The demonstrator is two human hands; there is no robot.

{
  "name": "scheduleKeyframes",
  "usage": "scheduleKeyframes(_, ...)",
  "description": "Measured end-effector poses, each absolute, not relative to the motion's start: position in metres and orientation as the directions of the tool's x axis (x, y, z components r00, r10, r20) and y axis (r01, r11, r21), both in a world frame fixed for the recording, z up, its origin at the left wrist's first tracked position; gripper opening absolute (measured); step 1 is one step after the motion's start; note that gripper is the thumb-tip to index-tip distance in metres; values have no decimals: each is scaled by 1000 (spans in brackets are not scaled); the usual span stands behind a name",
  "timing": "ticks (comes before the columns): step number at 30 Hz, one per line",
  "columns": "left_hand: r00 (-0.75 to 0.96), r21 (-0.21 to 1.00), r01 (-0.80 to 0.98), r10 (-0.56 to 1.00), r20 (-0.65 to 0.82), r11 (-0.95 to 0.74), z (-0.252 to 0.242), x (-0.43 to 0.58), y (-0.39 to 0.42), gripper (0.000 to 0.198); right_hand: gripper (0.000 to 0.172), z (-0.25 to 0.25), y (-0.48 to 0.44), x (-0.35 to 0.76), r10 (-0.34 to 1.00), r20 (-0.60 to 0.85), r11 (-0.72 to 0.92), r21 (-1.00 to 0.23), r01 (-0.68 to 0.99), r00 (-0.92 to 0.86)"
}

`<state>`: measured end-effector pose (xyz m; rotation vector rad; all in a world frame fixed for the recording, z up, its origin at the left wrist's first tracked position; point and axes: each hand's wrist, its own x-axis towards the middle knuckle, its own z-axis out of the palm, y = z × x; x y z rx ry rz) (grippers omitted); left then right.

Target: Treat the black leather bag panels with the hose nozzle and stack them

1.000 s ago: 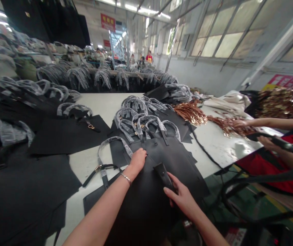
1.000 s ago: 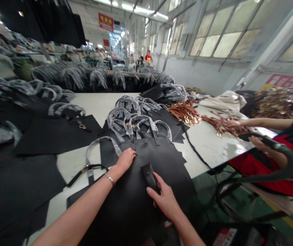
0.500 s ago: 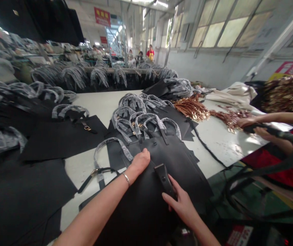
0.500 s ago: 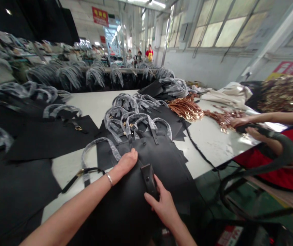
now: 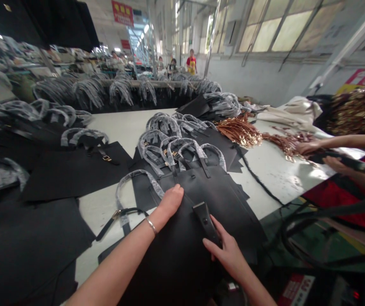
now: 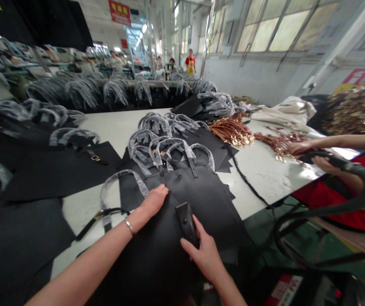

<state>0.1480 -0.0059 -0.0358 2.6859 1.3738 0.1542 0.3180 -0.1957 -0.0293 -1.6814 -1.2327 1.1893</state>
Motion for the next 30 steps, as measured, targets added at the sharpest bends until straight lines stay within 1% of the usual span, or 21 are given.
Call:
scheduleKeyframes(2,586,84,807,810,18,-585,-34,157,-10,23,77,-29,-195,318,960,-256,-279,-915,290,118)
scheduleKeyframes(7,569,100,817,822,24,-568,-36,169,-12,26,78,-29,-195,317,960,-255,-279,-920,275,119)
scheduleKeyframes(9,538,136,833,842,30,-537,-39,168,-8,27,78,-31,-196,317,960,-254,-277,-920,276,118)
scheduleKeyframes(14,381,255,889,923,51,-381,-43,154,9,26,77,-35,-197,318,960,-250,-276,-917,287,125)
scheduleKeyframes(17,394,329,862,918,45,-386,-39,144,14,21,77,-36,-197,318,962,-245,-271,-918,290,123)
scheduleKeyframes(19,446,379,821,894,40,-426,-36,140,13,18,77,-35,-196,318,961,-248,-275,-915,294,126)
scheduleKeyframes(20,478,385,803,877,38,-454,-34,139,11,17,77,-34,-196,318,960,-251,-278,-914,296,127)
scheduleKeyframes(21,513,361,794,858,34,-489,-33,140,8,16,76,-34,-196,318,959,-253,-281,-912,298,130)
scheduleKeyframes(22,545,312,792,838,28,-525,-32,142,6,17,76,-33,-195,318,958,-253,-283,-911,301,136)
scheduleKeyframes(25,592,132,799,806,0,-586,-30,153,-1,21,74,-33,-195,318,958,-246,-280,-908,312,146)
scheduleKeyframes(30,613,44,790,790,-3,-612,-28,166,-9,22,73,-36,-196,318,958,-245,-281,-910,304,151)
